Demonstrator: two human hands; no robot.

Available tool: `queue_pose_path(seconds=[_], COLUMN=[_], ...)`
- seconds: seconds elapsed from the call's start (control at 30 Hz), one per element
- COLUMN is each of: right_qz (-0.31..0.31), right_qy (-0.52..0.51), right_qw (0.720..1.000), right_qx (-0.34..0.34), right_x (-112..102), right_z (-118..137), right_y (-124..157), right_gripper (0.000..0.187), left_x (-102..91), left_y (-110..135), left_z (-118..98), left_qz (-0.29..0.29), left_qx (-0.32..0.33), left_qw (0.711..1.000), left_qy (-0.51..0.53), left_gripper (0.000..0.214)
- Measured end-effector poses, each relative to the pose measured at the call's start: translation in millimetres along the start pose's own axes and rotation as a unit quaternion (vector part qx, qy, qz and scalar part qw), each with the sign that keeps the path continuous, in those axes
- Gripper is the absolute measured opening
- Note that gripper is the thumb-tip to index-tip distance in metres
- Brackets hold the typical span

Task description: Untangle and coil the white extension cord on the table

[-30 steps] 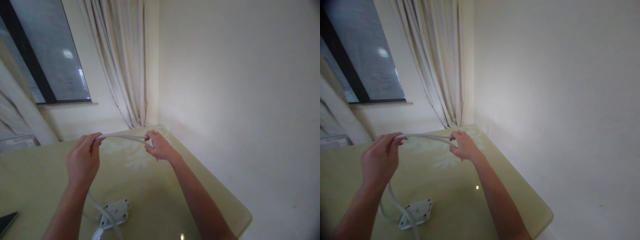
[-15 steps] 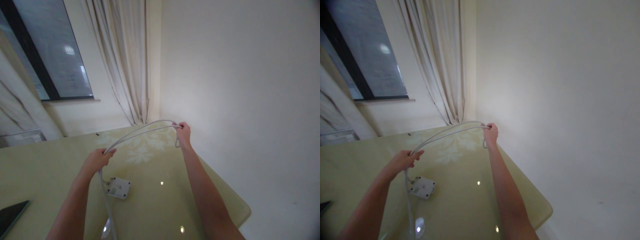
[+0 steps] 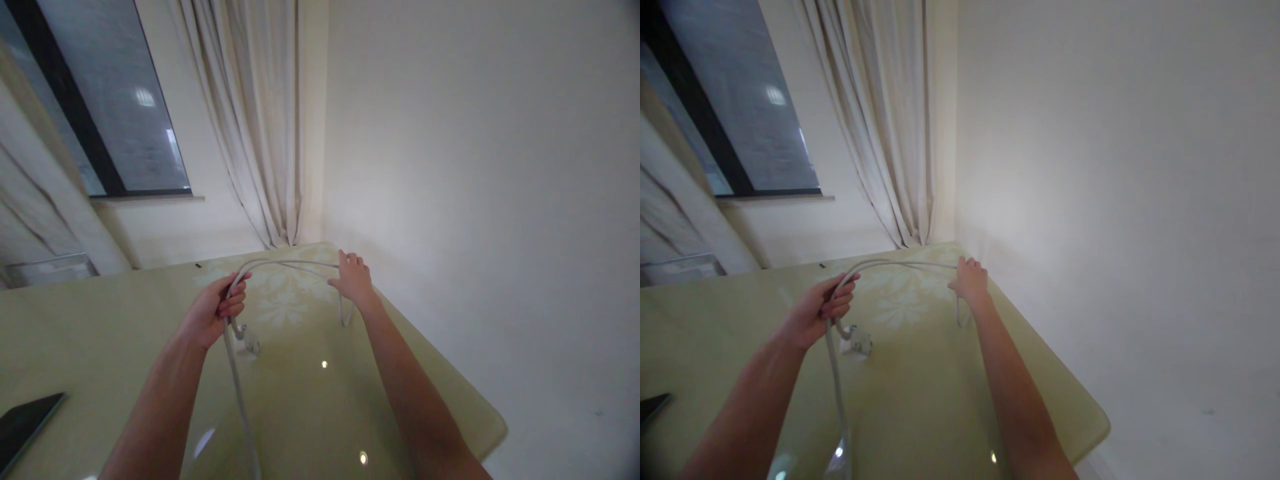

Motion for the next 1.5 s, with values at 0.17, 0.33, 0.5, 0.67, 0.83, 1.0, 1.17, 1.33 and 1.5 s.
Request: queue_pose_path(seconds=[0.17,0.33,0.5,0.67,0.83,1.0,1.17,1.33,1.5], right_qz=[-0.052,0.241,0.277,0.191,0.088,0.257,0.221,0.192,0.116], right_qy=[-0.124,-0.069,-0.078,-0.420,-0.597,-0.453,-0.334,-0.517,-0.547], right_qw=[0.980,0.907,0.894,0.856,0.788,0.814,0.874,0.812,0.818], right_qx=[-0.148,-0.338,-0.342,-0.234,-0.122,-0.256,-0.275,-0.191,-0.135], right_x=[-30.7,25.3,31.8,-0.3,11.0,16.0,-2.8,6.3,16.3], right_z=[86.7,168.6,171.3,158.8,146.9,142.7,119.5,129.4,131.1], right_y=[43.1,120.3,128.4,95.9,75.5,74.7,57.4,57.5,56.9], right_gripper=[0.039,0.052,0.028,0.026,0.024,0.008,0.022,0.020,0.044], left_x=[24.9,26.0,11.1,14.9,47.4,24.1,9.8,42.2,47.1], left_y=[9.5,8.9,9.3,14.6,15.6,13.3,13.9,18.7,20.7], left_z=[-3.8,-6.1,-18.8,-13.3,7.7,-13.7,-23.3,4.5,7.5], left_qz=[0.012,-0.010,-0.063,-0.119,-0.033,-0.083,-0.125,-0.104,-0.078], left_qx=[-0.001,0.019,0.073,0.109,0.111,0.152,0.167,0.150,0.163], left_qw=[0.988,0.969,0.974,0.982,0.989,0.967,0.960,0.971,0.970], left_qy=[0.153,0.246,0.204,0.094,0.096,0.186,0.188,0.152,0.163], left_gripper=[0.030,0.029,0.028,0.028,0.024,0.031,0.033,0.030,0.028])
Point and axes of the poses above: each hand's wrist, its own y-axis away from the middle knuckle, its own x-axis out of the palm, z = x × y, the point moved 6 cm from there along -y, towards the middle knuckle, and after that the axes turned 4 degrees about -z, right-handed, at the moved point
